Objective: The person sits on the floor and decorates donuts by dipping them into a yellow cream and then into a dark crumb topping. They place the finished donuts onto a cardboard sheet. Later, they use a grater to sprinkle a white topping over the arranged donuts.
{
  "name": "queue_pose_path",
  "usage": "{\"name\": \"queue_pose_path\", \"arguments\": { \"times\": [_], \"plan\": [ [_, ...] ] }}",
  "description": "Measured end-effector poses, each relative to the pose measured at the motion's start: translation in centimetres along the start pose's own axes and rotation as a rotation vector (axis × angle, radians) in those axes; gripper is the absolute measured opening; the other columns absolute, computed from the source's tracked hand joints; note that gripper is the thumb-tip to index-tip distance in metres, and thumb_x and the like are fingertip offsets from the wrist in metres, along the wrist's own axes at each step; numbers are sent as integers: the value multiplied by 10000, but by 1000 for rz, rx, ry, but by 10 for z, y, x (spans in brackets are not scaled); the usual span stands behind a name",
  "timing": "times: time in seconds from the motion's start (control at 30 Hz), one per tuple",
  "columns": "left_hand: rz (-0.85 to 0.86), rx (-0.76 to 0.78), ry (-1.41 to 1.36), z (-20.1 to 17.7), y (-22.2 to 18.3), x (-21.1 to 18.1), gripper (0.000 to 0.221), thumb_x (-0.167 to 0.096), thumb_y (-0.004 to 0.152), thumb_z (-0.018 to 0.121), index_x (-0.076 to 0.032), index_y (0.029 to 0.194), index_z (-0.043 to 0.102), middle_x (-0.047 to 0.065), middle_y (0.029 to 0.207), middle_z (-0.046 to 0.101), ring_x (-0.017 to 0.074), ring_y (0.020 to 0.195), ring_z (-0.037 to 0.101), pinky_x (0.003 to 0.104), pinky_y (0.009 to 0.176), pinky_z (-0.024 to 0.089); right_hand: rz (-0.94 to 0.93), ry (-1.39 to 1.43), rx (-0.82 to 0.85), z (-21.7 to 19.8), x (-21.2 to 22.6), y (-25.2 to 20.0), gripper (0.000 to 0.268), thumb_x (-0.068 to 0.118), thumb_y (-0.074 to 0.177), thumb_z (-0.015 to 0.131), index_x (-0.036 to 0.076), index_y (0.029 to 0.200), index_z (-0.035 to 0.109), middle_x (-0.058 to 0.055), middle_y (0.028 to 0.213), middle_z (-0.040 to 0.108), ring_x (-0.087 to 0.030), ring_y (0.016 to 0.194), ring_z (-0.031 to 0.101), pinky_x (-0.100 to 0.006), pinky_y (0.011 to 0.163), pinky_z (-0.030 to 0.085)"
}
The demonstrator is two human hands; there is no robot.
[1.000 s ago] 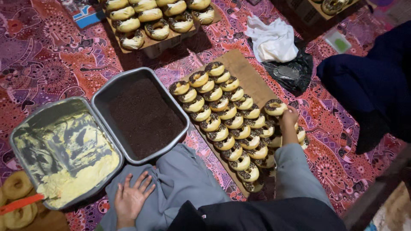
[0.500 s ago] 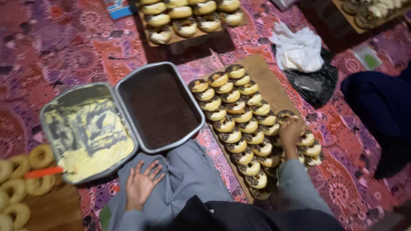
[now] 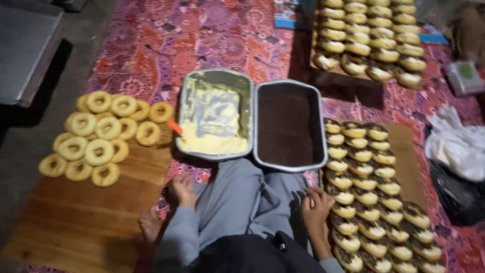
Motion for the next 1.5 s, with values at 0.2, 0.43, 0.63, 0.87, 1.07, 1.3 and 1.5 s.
{"name": "queue_pose_path", "arguments": {
  "times": [0.2, 0.43, 0.63, 0.87, 1.07, 1.3, 1.5],
  "plan": [
    [336, -537, 1277, -37, 106, -147, 460, -317, 1038, 561, 95, 987, 758, 301, 901, 716, 410, 795, 704, 525, 784, 542, -57, 46, 59, 29, 60, 9, 226, 38, 834, 680, 128, 1029, 749, -59, 1089, 699, -278, 1094, 601, -425, 1031, 401],
    [362, -442, 1309, 63, 204, -144, 720, -579, 850, 720, 75, 1146, 685, 298, 1120, 698, 443, 1071, 675, 514, 956, 526, 184, 147, 188, 76, 88, 9, 241, -2, 848, 668, 113, 1031, 775, -56, 1084, 707, -238, 989, 605, -324, 712, 533],
    [401, -453, 964, 100, 231, -103, 857, -499, 615, 876, 95, 1165, 594, 296, 1129, 650, 465, 1107, 646, 535, 948, 533, 259, 219, 198, 82, 81, 18, 208, 6, 890, 656, 87, 1049, 764, -57, 1048, 732, -179, 831, 696, -288, 652, 548],
    [528, -261, 1481, 114, 251, -96, 793, -482, 584, 880, 60, 1131, 692, 308, 1116, 717, 431, 973, 677, 521, 803, 564, 198, 233, 180, 71, 71, 14, 164, 7, 926, 646, 61, 1029, 761, -81, 1034, 730, -170, 896, 703, -279, 709, 567],
    [332, -317, 385, 25, 216, -97, 486, -48, 753, 717, 4, 1214, 571, 170, 1135, 699, 263, 918, 722, 447, 787, 623, 205, 336, 262, 90, 96, 12, 171, 6, 916, 640, 45, 1026, 765, -83, 978, 748, -162, 835, 715, -275, 719, 567],
    [280, -80, 41, 31, 218, -109, 721, -61, 851, 735, -29, 1464, 356, 188, 1408, 539, 271, 1200, 625, 404, 988, 577, 239, 472, 391, 104, 127, 7, 159, 20, 927, 636, 37, 1021, 763, -65, 946, 741, -149, 799, 713, -268, 703, 563],
    [83, -268, 1263, 91, 259, -106, 901, -446, 761, 871, -83, 1435, 394, 212, 1452, 492, 403, 1389, 396, 522, 1176, 331, 263, 381, 303, 92, 100, 3, 166, 13, 911, 635, 31, 1015, 762, -64, 966, 752, -145, 829, 699, -274, 719, 555]
  ]
}}
Point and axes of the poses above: each hand's wrist, its own y-axis towards the middle knuckle, its own z-axis out of the palm, x = y × z, the point moved 8 cm from there along y, towards the middle knuckle
